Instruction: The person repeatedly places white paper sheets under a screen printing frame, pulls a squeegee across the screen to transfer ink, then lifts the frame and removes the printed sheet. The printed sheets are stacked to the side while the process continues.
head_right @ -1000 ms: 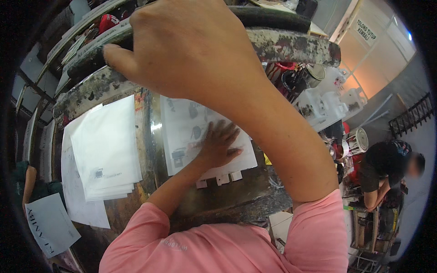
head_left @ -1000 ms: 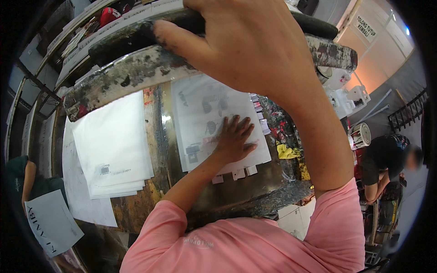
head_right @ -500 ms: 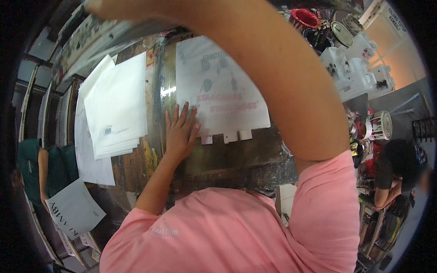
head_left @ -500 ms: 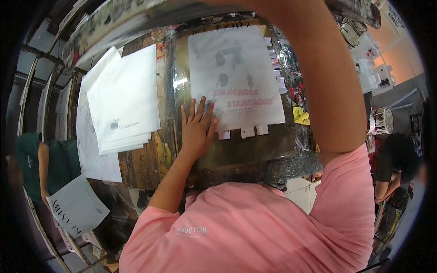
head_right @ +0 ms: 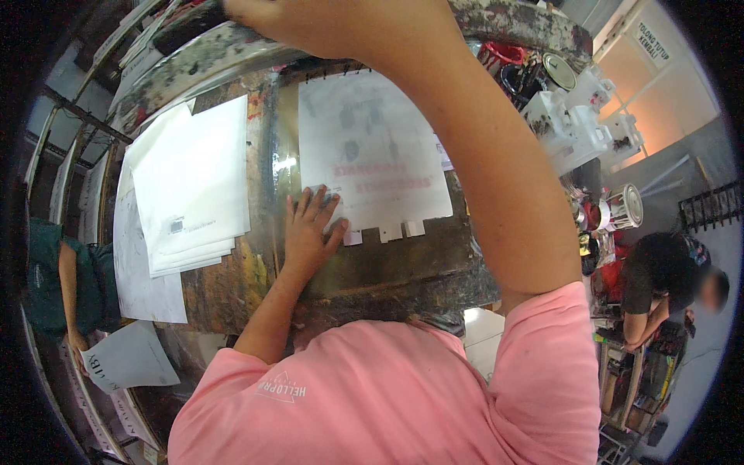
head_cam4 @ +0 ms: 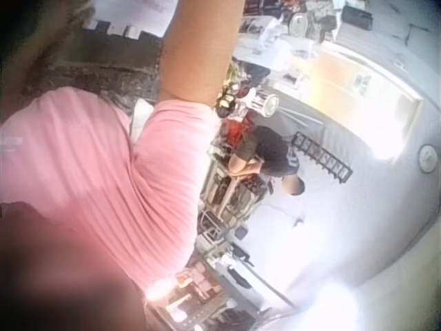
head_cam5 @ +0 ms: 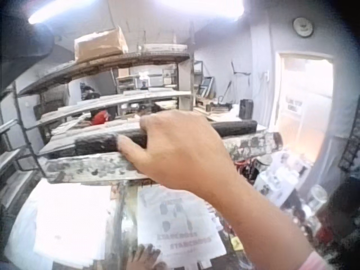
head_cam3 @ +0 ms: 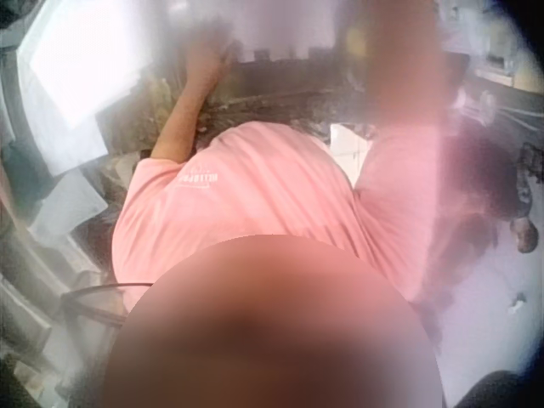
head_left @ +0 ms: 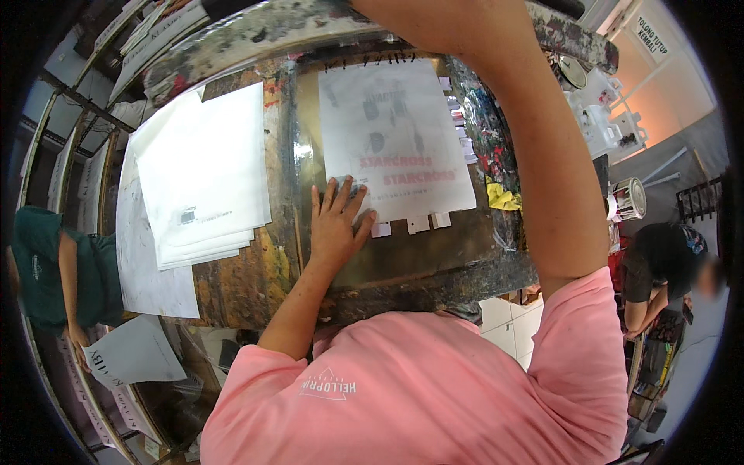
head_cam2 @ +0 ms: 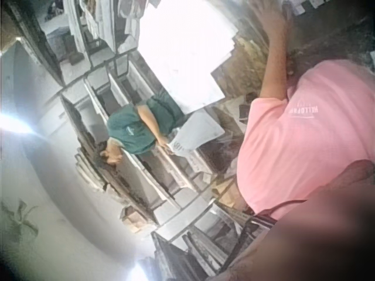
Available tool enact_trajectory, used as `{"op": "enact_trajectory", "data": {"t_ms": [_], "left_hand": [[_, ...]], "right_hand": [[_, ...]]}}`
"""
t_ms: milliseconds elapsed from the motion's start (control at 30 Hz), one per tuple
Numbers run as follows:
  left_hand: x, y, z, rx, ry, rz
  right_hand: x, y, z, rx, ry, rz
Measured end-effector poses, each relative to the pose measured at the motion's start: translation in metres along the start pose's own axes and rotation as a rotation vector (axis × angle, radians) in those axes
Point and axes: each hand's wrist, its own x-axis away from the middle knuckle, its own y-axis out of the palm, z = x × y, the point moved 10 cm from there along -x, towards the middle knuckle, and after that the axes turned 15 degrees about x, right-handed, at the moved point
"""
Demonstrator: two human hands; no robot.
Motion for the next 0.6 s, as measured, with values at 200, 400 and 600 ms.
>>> {"op": "enact_trajectory", "data": {"t_ms": [200,400,600], "left_hand": [[-0.007,-0.096,-0.010,0.443,-0.057,0.513],[0.012,-0.220,-0.006,1.347,-0.182,0.480],[0.078,-0.128,-0.020,0.932,-0.408,0.400]], "right_hand": [[-0.015,0.000,0.013,-0.040,-0.104,0.152],[0.093,0.051,-0.016,0.106,-0.214,0.029],[0.199,0.143,-0.028,-0.014,-0.350,-0.541]]}}
